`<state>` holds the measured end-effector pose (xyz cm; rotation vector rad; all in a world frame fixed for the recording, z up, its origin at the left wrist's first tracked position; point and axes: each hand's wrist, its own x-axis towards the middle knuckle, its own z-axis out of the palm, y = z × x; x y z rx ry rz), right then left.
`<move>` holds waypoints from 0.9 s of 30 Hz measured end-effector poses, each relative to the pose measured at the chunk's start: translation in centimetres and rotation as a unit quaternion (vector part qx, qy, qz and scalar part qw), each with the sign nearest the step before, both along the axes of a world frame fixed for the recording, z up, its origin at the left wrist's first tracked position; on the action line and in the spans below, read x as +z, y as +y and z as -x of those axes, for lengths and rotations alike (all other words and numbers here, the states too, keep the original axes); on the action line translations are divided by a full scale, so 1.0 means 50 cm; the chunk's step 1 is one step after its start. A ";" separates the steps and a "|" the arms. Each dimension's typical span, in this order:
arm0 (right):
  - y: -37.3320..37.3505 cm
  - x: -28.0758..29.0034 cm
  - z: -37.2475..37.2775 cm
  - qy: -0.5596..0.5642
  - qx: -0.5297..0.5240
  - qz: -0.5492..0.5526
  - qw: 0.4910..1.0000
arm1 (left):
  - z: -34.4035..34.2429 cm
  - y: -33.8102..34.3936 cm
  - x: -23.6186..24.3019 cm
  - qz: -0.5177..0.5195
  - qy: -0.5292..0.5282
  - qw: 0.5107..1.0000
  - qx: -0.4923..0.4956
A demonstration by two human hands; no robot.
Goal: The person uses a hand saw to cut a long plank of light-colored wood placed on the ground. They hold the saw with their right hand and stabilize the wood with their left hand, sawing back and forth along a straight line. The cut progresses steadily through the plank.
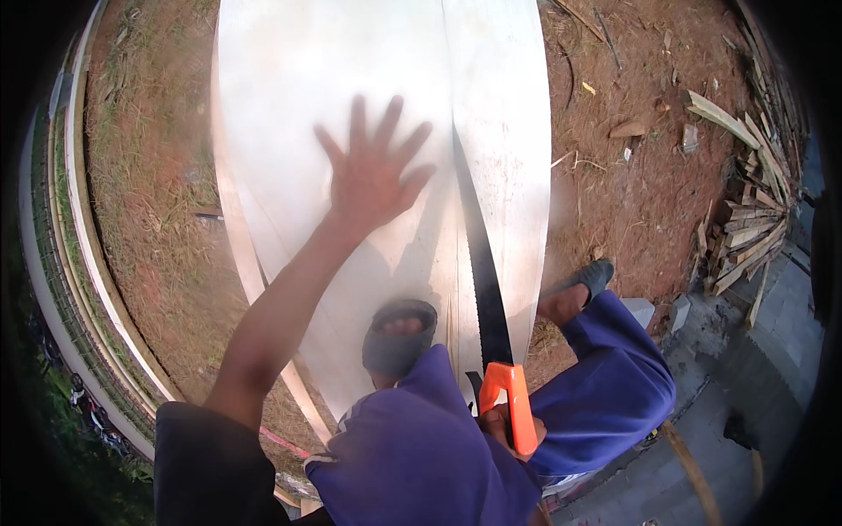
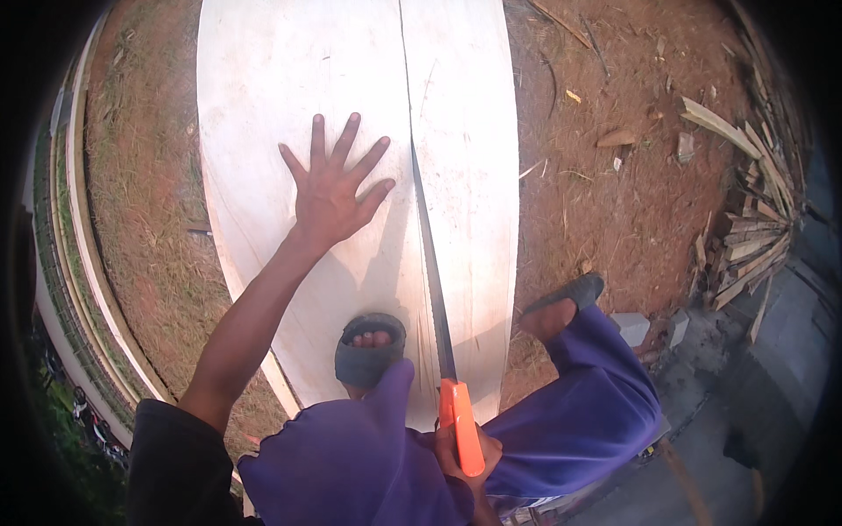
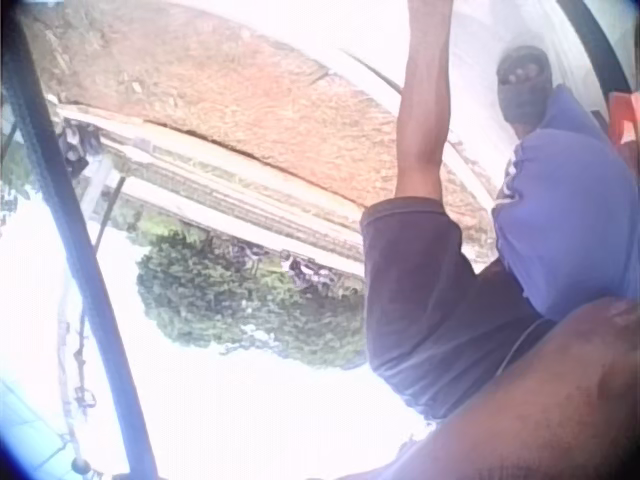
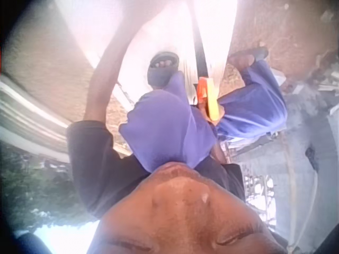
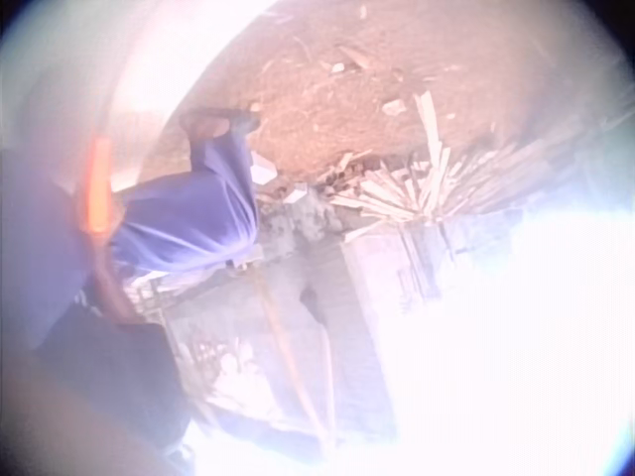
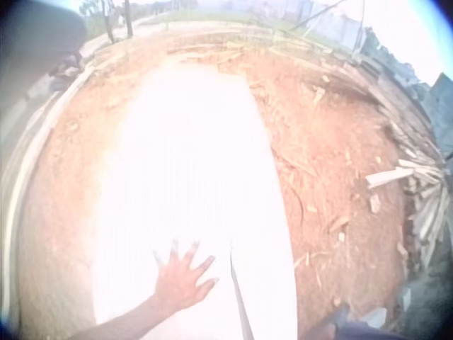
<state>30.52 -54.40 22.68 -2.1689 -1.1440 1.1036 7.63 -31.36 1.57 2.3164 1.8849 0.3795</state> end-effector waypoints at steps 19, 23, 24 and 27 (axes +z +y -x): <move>0.061 -0.032 0.027 0.096 -0.085 0.036 0.991 | -0.001 0.003 -0.003 -0.018 0.003 1.000 -0.013; 0.365 -0.229 0.102 0.168 -0.063 -0.045 0.983 | -0.014 0.018 0.007 -0.012 -0.010 1.000 -0.019; 0.431 -0.234 0.113 0.157 -0.074 -0.046 0.984 | -0.023 0.018 0.008 -0.008 -0.013 1.000 -0.022; 0.384 -0.194 0.110 0.142 -0.064 0.000 0.988 | -0.006 0.008 0.005 0.016 -0.007 1.000 -0.007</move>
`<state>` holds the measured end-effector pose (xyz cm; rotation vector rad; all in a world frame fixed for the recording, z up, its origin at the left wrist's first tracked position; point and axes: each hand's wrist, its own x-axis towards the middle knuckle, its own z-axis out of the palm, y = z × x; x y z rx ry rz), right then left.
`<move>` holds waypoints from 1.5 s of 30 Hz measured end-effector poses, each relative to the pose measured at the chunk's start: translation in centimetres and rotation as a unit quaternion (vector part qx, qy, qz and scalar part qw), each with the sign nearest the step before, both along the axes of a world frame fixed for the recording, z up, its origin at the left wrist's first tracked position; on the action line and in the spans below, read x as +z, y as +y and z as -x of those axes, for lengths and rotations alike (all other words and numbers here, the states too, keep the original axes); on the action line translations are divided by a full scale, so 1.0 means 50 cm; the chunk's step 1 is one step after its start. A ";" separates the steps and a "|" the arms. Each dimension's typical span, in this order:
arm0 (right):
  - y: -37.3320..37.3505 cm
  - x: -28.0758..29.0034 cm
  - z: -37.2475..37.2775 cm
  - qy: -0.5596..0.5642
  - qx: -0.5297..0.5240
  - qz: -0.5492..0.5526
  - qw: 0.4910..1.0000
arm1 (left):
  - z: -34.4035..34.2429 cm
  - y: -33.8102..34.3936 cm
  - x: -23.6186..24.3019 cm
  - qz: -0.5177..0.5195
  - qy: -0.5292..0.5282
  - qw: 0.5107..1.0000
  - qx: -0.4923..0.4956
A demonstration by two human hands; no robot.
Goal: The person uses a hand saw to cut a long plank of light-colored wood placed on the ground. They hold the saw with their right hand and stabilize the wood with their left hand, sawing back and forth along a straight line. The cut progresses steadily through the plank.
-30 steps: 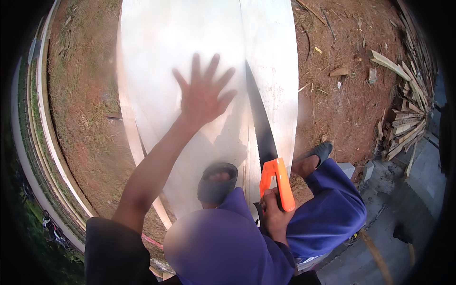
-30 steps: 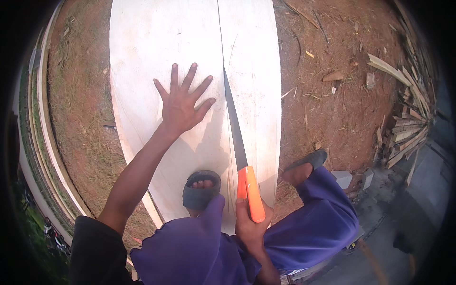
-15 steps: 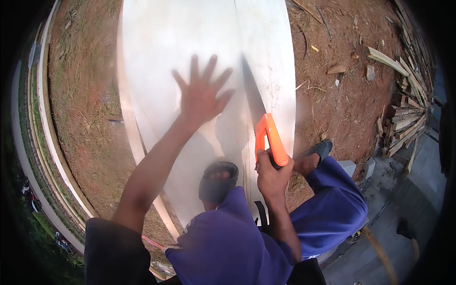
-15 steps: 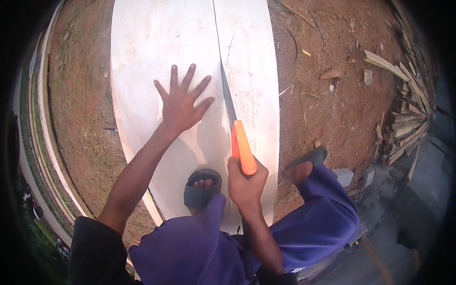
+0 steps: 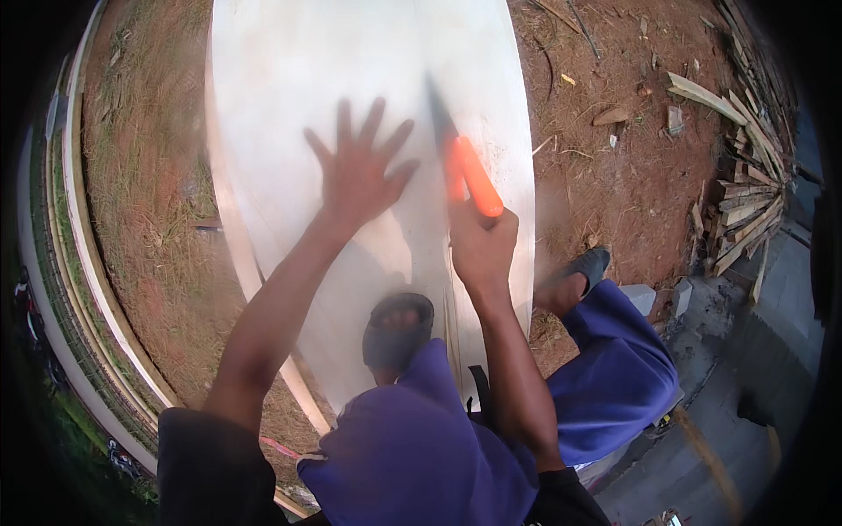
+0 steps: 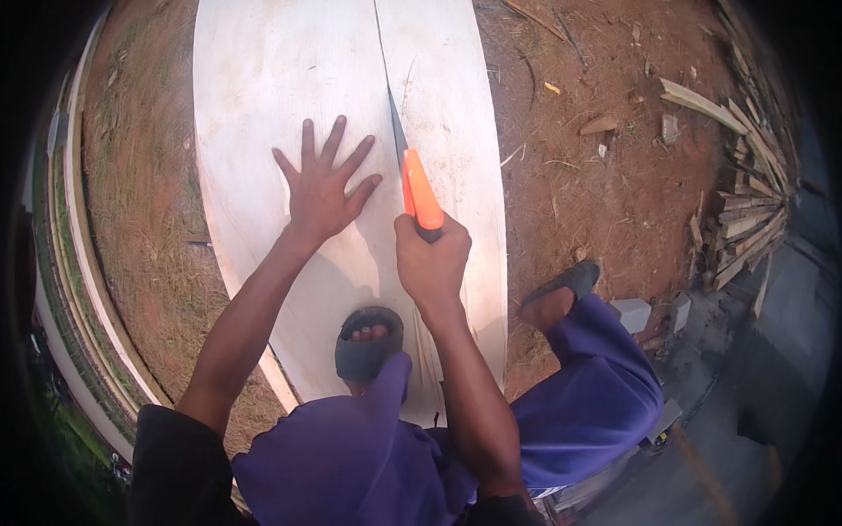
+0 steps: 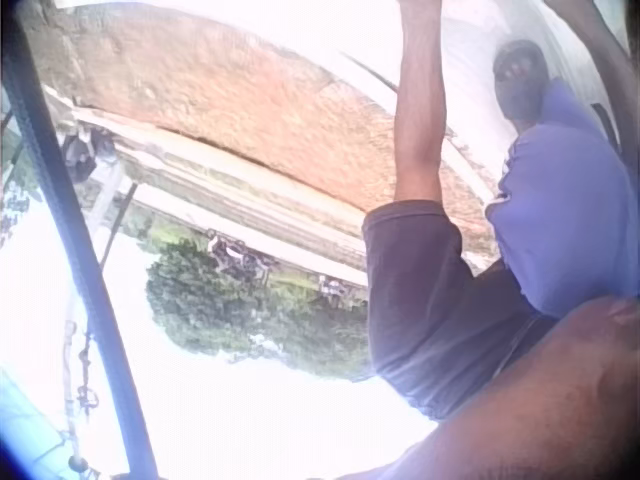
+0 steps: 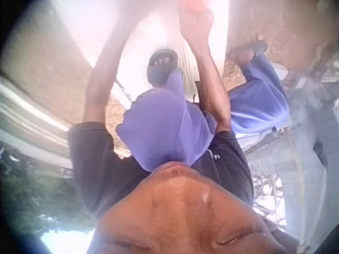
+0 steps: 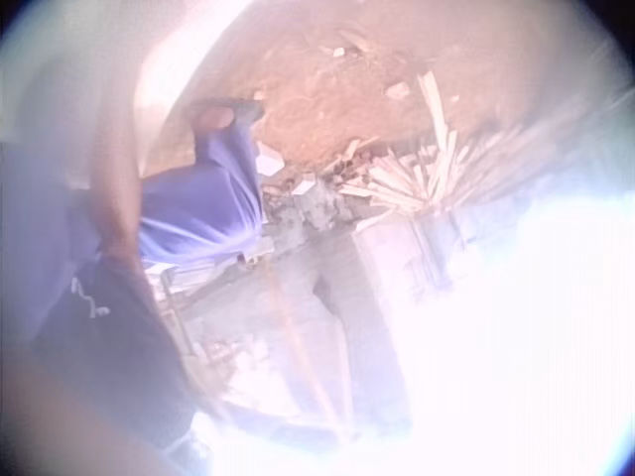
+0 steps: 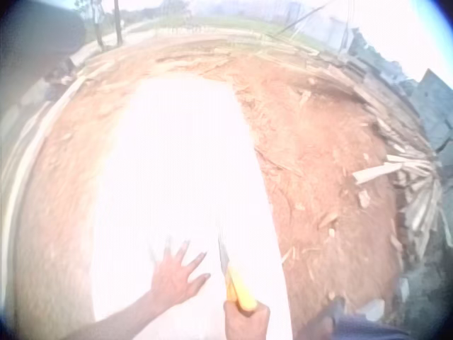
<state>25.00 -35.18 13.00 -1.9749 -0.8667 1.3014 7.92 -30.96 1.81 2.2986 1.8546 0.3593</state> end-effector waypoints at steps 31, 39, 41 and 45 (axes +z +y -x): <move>0.052 -0.019 0.009 -0.002 -0.008 -0.023 1.000 | -0.015 0.010 0.005 -0.025 -0.014 0.999 -0.020; -0.380 0.198 -0.109 -0.100 0.097 0.030 0.990 | 0.003 0.003 -0.008 -0.032 -0.004 0.999 -0.006; -0.396 0.204 -0.112 -0.090 0.082 0.056 0.991 | -0.001 -0.005 -0.006 -0.021 -0.005 1.000 -0.008; -0.198 0.035 -0.049 0.003 0.032 -0.032 0.999 | -0.002 -0.001 -0.003 -0.018 -0.007 1.000 -0.009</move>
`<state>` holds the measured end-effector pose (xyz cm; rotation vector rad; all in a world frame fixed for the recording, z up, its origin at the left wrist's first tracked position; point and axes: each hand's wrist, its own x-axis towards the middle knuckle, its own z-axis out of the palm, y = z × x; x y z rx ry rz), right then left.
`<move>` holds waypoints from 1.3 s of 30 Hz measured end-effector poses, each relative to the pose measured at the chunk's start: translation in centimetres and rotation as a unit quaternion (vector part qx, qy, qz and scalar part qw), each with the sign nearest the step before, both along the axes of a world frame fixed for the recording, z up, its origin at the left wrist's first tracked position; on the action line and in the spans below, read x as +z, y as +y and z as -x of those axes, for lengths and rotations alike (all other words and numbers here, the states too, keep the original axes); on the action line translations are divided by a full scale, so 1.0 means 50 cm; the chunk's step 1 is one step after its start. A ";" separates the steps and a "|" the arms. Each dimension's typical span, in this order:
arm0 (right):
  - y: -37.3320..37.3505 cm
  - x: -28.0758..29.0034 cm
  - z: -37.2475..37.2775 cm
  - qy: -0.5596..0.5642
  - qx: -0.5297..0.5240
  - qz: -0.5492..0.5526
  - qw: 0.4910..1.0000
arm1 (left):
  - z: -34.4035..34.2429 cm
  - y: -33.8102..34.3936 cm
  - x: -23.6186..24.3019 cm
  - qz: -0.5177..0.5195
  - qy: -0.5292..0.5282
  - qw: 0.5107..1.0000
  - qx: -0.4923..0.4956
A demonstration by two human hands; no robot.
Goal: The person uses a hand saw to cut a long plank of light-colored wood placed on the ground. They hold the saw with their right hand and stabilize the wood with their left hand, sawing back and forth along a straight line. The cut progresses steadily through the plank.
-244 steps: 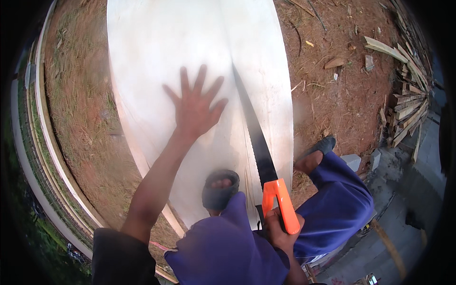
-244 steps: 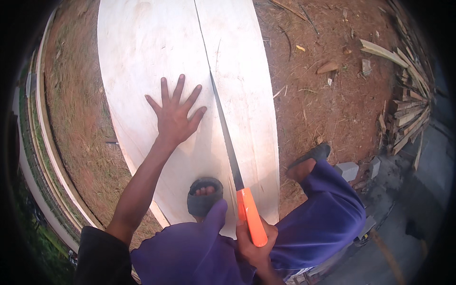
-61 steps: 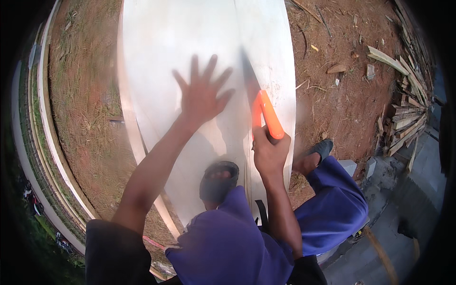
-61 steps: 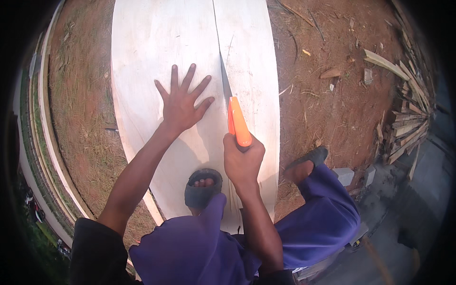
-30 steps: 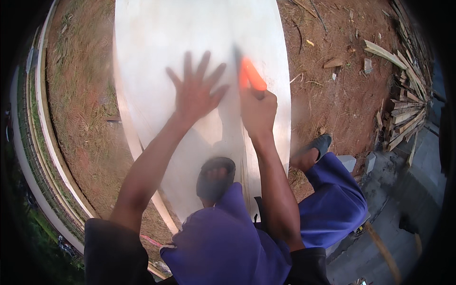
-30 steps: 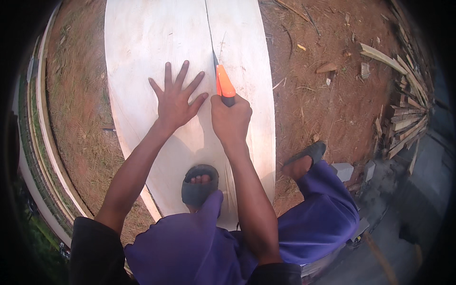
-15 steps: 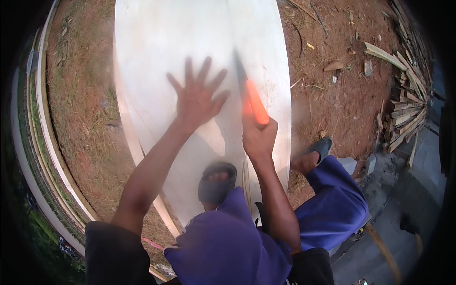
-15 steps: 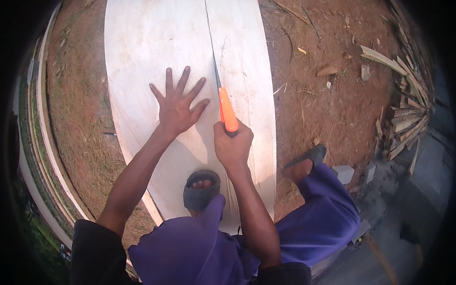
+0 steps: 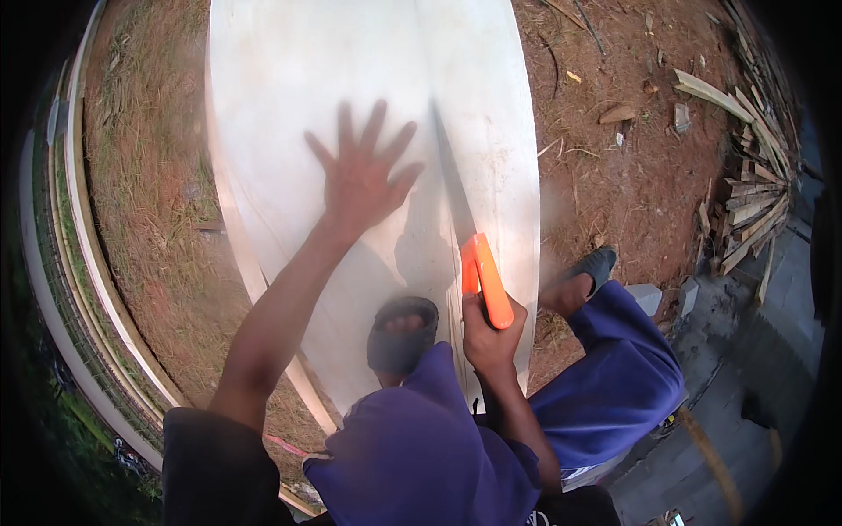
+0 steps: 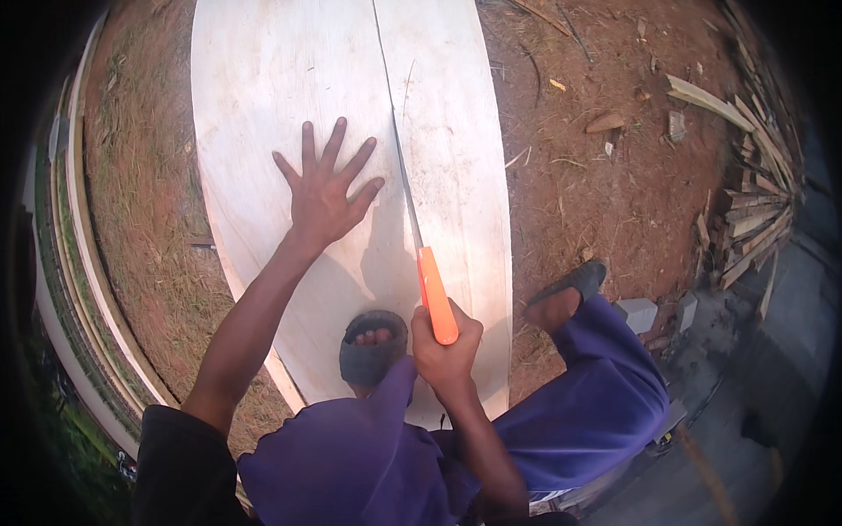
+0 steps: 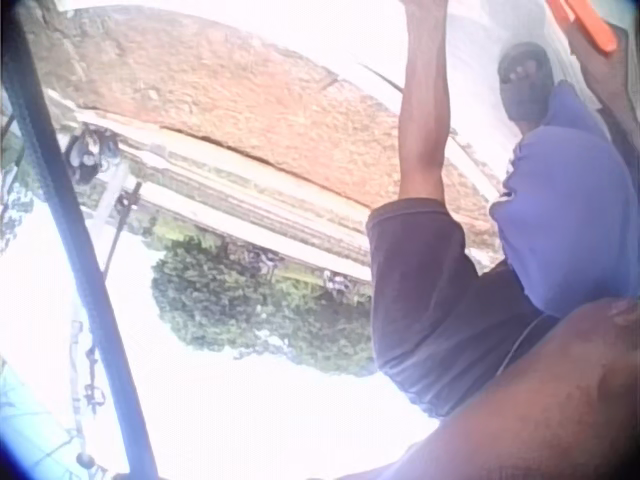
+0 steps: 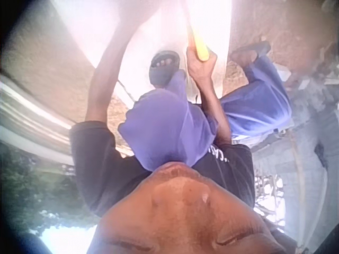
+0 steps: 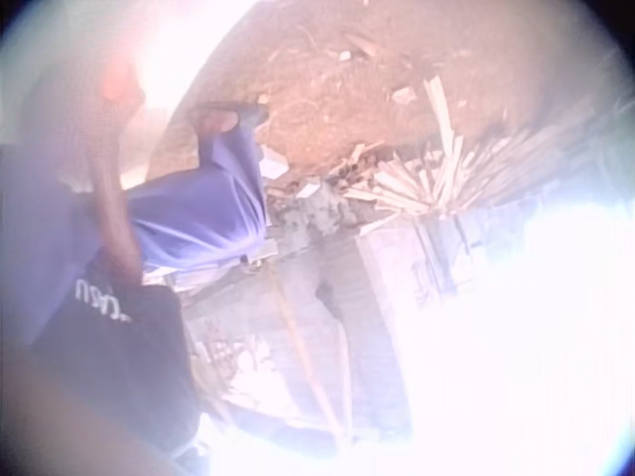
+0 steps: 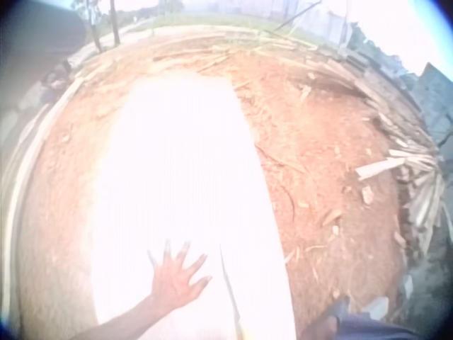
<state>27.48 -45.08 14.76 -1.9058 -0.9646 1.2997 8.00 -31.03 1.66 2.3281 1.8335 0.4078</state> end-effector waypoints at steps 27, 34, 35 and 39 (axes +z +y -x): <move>-0.149 0.145 -0.059 -0.037 -0.002 0.033 0.999 | 0.000 -0.004 -0.001 -0.027 0.001 1.000 0.012; -0.002 0.009 -0.006 0.024 -0.011 0.007 1.000 | -0.002 -0.004 -0.005 -0.011 -0.005 1.000 0.004; 0.082 -0.048 0.014 0.017 -0.010 -0.001 1.000 | -0.008 0.002 0.001 -0.009 -0.009 1.000 0.000; 0.194 -0.042 0.043 0.001 -0.021 0.046 0.999 | -0.009 -0.014 0.006 0.019 -0.004 1.000 0.000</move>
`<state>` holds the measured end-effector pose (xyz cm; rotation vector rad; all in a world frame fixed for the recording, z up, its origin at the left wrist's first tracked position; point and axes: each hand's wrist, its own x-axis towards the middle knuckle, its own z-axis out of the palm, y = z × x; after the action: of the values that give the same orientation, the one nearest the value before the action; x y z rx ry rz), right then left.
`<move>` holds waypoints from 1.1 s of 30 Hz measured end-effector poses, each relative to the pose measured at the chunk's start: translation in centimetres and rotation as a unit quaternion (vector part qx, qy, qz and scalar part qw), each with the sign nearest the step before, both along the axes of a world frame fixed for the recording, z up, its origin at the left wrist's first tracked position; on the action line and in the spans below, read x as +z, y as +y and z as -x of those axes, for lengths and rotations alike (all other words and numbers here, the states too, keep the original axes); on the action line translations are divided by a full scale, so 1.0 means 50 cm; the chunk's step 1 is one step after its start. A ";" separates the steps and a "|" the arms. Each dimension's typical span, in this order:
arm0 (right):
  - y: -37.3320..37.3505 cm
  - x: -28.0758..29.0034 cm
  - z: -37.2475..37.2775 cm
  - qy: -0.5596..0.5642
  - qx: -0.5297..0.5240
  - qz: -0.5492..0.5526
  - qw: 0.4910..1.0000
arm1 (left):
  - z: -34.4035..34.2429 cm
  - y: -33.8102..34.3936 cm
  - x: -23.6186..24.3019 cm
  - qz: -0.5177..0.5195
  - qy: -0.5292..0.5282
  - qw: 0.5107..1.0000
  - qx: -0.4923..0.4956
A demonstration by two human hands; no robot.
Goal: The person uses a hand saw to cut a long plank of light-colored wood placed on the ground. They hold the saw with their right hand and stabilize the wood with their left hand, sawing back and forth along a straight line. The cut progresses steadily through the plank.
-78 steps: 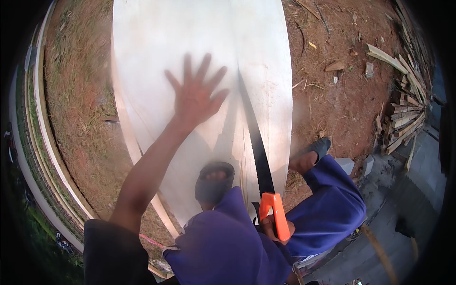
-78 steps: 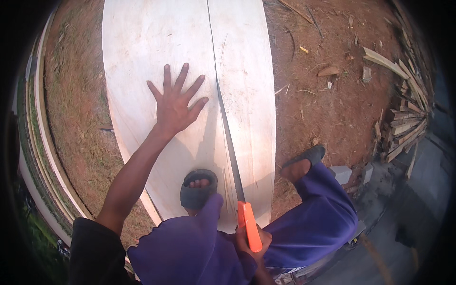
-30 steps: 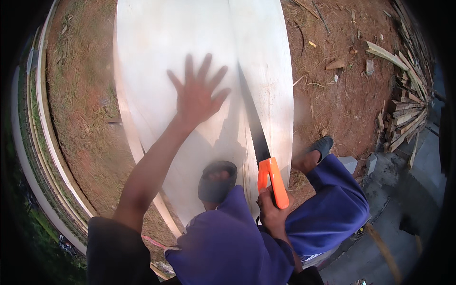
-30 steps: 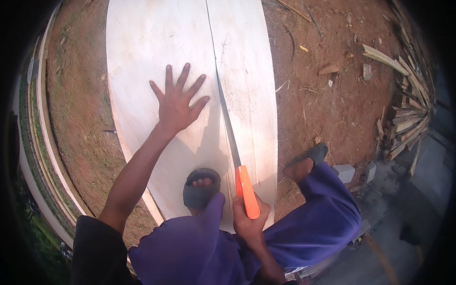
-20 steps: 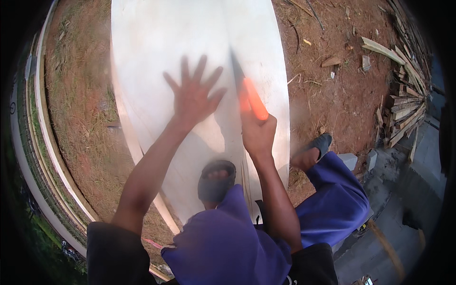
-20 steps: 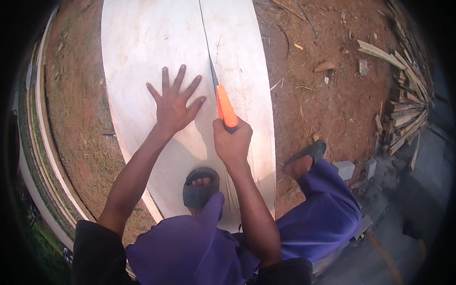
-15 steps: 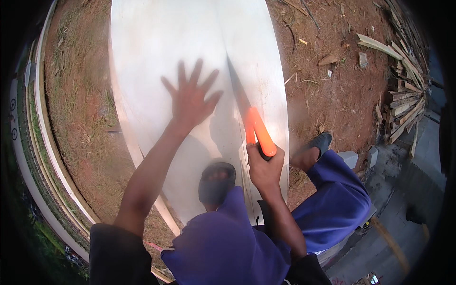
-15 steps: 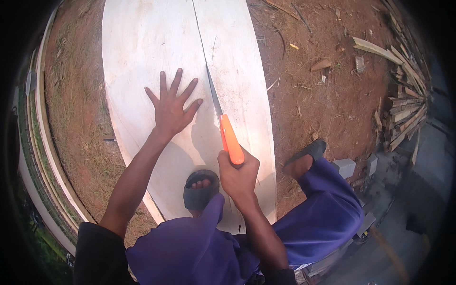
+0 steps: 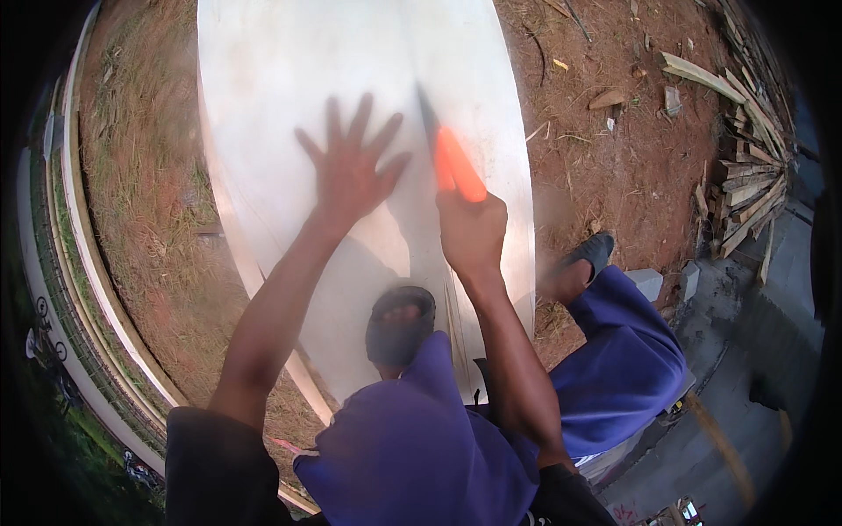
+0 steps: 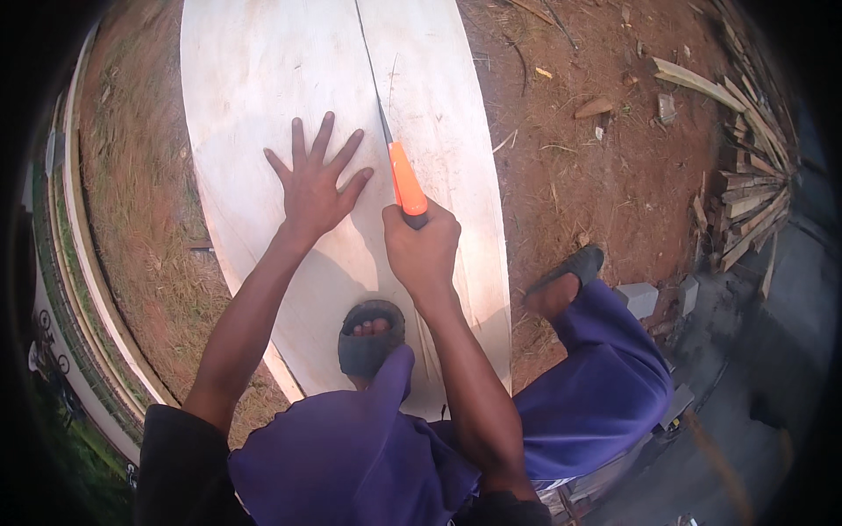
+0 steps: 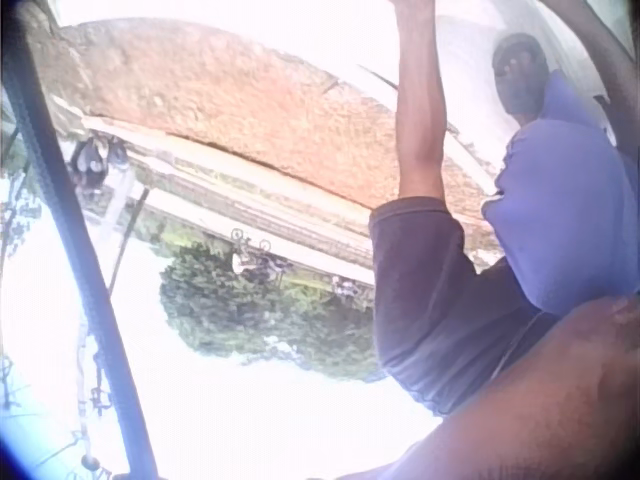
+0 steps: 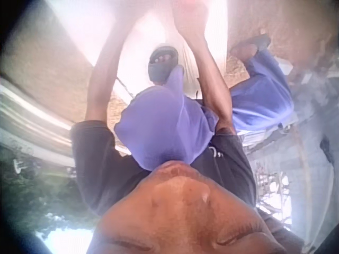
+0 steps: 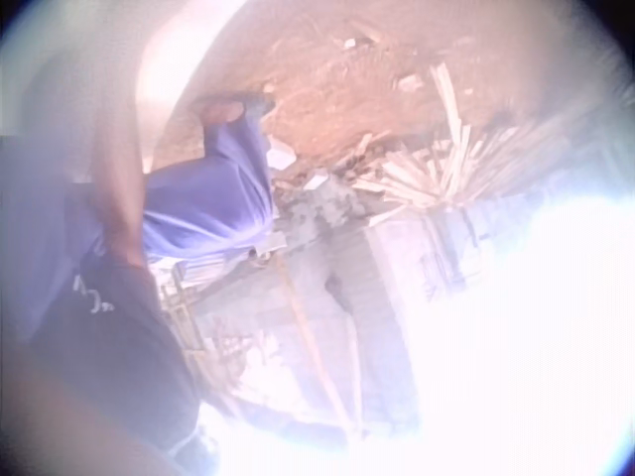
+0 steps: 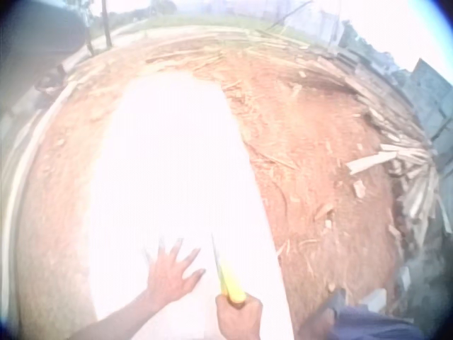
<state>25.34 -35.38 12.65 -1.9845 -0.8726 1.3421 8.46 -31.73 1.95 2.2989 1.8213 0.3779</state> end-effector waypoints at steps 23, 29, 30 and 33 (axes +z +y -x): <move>-0.393 0.214 -0.108 -0.071 0.056 -0.030 0.996 | 0.011 0.013 -0.001 -0.008 0.016 1.000 0.012; -0.173 0.045 -0.040 0.029 -0.015 -0.017 0.999 | 0.008 0.010 -0.002 -0.006 0.010 1.000 0.000; -0.087 0.013 -0.020 0.005 -0.008 -0.017 1.000 | 0.004 0.016 0.000 -0.006 0.009 1.000 0.001; 0.012 0.004 0.002 -0.043 0.016 -0.010 0.999 | -0.001 0.002 -0.004 0.006 0.008 1.000 -0.001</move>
<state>25.25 -34.80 12.83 -2.0343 -0.9576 1.2693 8.49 -31.65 1.75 2.3022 1.8239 0.3469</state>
